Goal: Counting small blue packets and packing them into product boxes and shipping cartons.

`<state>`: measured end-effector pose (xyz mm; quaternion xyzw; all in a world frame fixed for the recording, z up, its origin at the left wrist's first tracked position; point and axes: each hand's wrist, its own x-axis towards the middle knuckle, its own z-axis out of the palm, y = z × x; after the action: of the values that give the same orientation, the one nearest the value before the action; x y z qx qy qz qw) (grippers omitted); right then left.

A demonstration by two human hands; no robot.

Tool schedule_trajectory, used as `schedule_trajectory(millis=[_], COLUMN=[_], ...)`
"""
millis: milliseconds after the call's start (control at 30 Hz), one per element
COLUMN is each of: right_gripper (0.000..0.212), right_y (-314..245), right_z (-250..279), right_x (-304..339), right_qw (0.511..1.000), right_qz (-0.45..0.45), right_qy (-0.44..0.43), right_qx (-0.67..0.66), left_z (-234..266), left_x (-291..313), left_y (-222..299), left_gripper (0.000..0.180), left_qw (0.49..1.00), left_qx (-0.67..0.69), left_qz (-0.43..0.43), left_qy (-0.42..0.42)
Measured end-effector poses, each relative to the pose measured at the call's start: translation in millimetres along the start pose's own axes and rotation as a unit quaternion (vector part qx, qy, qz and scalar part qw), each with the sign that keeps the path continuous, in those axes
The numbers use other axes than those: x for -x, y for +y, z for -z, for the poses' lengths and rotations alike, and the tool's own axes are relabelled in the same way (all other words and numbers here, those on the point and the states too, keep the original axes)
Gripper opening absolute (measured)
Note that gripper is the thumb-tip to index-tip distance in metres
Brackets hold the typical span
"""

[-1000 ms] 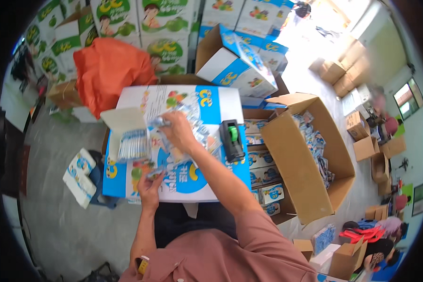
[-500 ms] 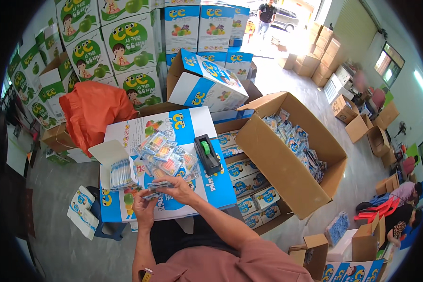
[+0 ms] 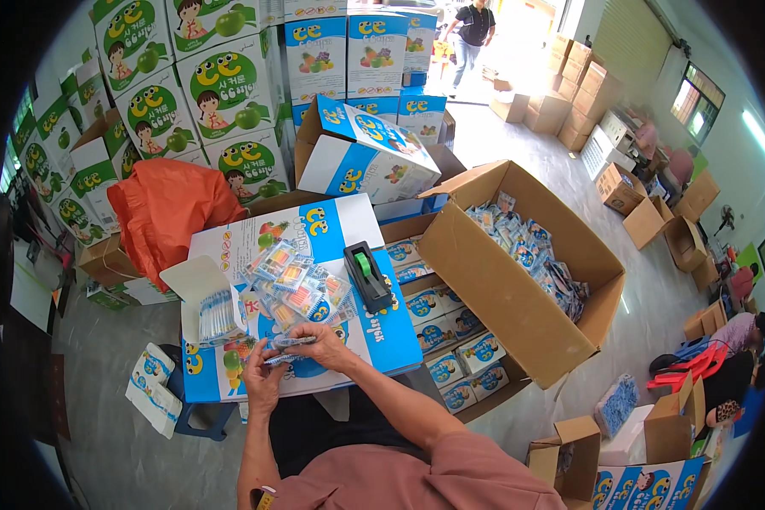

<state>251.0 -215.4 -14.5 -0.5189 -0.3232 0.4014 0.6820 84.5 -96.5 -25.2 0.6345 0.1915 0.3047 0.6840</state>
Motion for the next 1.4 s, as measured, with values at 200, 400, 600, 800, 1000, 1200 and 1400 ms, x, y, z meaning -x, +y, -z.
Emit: schedule_trajectory(millis=[200, 400, 600, 800, 1000, 1200, 1400], right_gripper=[0.028, 0.028, 0.029, 0.029, 0.028, 0.028, 0.028], right_y=[-2, -6, -11, -6, 6, 5, 6], right_z=[3, 7, 5, 6, 8, 6, 8], right_x=[5, 7, 10, 10, 9, 10, 10], right_qw=[0.999, 0.998, 0.998, 0.998, 0.999, 0.997, 0.997], right_qz=[-0.027, -0.026, -0.046, -0.028, -0.002, 0.020, 0.014], right_qy=[-0.029, -0.030, 0.000, -0.003, -0.002, 0.002, 0.002], right_qx=[-0.011, 0.049, 0.052, 0.055, 0.051, 0.073, 0.079], left_z=[5, 3, 5, 3, -3, 1, 2], left_x=[0, 2, 3, 2, 3, 2, 4], left_y=[0, 7, -3, -4, -2, -21, -20], left_gripper=[0.057, 0.054, 0.047, 0.046, 0.046, 0.044, 0.044], left_qw=[0.999, 0.999, 0.998, 0.996, 0.997, 0.998, 0.997], left_qx=[-0.025, -0.022, -0.046, -0.064, -0.060, -0.060, -0.069], left_qz=[0.018, 0.023, 0.022, 0.012, 0.015, 0.022, 0.038], left_qy=[-0.024, -0.034, -0.034, -0.053, -0.049, -0.021, -0.017])
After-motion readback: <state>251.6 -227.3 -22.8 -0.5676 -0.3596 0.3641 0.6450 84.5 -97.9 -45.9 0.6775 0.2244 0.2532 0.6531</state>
